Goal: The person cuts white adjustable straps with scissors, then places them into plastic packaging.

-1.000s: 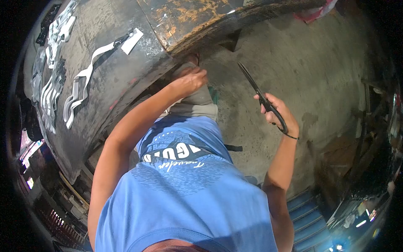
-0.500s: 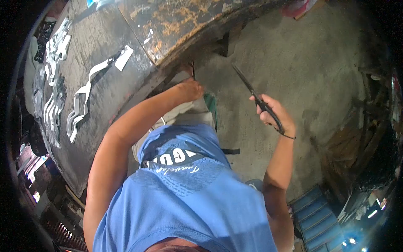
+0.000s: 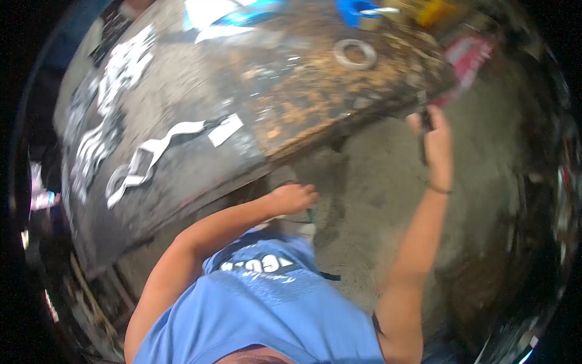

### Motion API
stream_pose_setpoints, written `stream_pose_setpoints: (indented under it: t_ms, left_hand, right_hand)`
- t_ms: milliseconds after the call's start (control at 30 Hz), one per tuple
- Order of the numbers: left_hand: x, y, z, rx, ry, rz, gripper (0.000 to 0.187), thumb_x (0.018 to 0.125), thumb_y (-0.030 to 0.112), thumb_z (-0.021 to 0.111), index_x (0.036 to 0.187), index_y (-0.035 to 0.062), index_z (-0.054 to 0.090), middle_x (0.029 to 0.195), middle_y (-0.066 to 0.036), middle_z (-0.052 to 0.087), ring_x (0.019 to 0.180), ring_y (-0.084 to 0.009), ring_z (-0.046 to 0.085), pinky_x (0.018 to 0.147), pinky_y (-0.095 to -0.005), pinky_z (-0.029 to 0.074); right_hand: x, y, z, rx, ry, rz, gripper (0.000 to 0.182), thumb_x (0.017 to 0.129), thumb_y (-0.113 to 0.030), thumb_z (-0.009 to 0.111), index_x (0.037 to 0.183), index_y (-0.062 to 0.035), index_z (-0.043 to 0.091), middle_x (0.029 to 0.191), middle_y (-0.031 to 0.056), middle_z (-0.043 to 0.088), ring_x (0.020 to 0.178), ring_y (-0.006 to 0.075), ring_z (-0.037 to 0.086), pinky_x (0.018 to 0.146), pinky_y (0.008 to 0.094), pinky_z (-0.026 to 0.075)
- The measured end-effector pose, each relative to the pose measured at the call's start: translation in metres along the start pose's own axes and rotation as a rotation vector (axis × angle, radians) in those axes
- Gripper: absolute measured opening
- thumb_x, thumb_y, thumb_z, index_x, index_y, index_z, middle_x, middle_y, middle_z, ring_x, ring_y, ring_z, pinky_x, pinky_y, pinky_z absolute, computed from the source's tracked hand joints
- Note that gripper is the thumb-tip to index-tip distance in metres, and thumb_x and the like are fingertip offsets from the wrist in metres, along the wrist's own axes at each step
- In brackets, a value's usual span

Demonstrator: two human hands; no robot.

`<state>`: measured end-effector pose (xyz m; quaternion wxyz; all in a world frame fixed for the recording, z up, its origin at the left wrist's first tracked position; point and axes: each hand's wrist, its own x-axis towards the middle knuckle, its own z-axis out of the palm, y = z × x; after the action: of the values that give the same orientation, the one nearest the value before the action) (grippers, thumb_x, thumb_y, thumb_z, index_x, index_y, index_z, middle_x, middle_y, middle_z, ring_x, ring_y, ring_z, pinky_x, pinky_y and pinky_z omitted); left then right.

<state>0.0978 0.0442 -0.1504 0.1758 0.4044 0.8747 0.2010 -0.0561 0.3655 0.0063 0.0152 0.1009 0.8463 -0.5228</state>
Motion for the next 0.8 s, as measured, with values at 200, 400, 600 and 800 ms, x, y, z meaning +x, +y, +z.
stream_pose_setpoints:
  t_ms: [200, 400, 600, 800]
  left_hand:
    - [-0.051, 0.05, -0.064, -0.215, 0.169, -0.067, 0.028, 0.087, 0.029, 0.061, 0.106, 0.0074, 0.061, 0.094, -0.01, 0.06, 0.086, -0.0303, 0.063, 0.069, -0.0412, 0.052]
    - [-0.137, 0.041, -0.106, -0.27, 0.587, -0.306, 0.018, 0.083, 0.017, 0.068, 0.099, 0.0096, 0.065, 0.077, -0.007, 0.058, 0.072, -0.0276, 0.059, 0.062, -0.039, 0.049]
    - [-0.189, 0.027, -0.126, -0.332, 0.991, -0.531, 0.013, 0.083, 0.003, 0.066, 0.096, 0.0025, 0.068, 0.078, -0.009, 0.063, 0.064, -0.0203, 0.057, 0.057, -0.0298, 0.045]
    - [-0.198, -0.001, -0.125, -0.303, 1.123, -0.593, 0.013, 0.082, 0.001, 0.065, 0.094, 0.0021, 0.067, 0.076, -0.009, 0.062, 0.062, -0.0194, 0.056, 0.056, -0.029, 0.044]
  right_hand:
    - [0.142, -0.017, 0.027, -0.814, 0.084, -0.166, 0.065, 0.079, -0.033, 0.068, 0.134, -0.0024, 0.049, 0.127, 0.0245, 0.057, 0.116, 0.0375, 0.056, 0.096, 0.0426, 0.043]
    - [0.187, -0.011, 0.052, -1.097, 0.043, -0.335, 0.052, 0.084, -0.028, 0.065, 0.128, -0.0021, 0.055, 0.126, 0.026, 0.055, 0.117, 0.0381, 0.053, 0.096, 0.0464, 0.043]
    - [0.137, -0.066, 0.07, -0.702, 0.351, -0.631, 0.027, 0.091, -0.024, 0.057, 0.108, -0.0049, 0.066, 0.103, 0.0177, 0.064, 0.098, 0.0343, 0.06, 0.086, 0.0427, 0.046]
    - [0.124, -0.134, 0.172, -0.514, -0.137, -0.812, 0.019, 0.086, -0.019, 0.058, 0.09, -0.0015, 0.065, 0.091, 0.0161, 0.065, 0.088, 0.032, 0.063, 0.079, 0.037, 0.048]
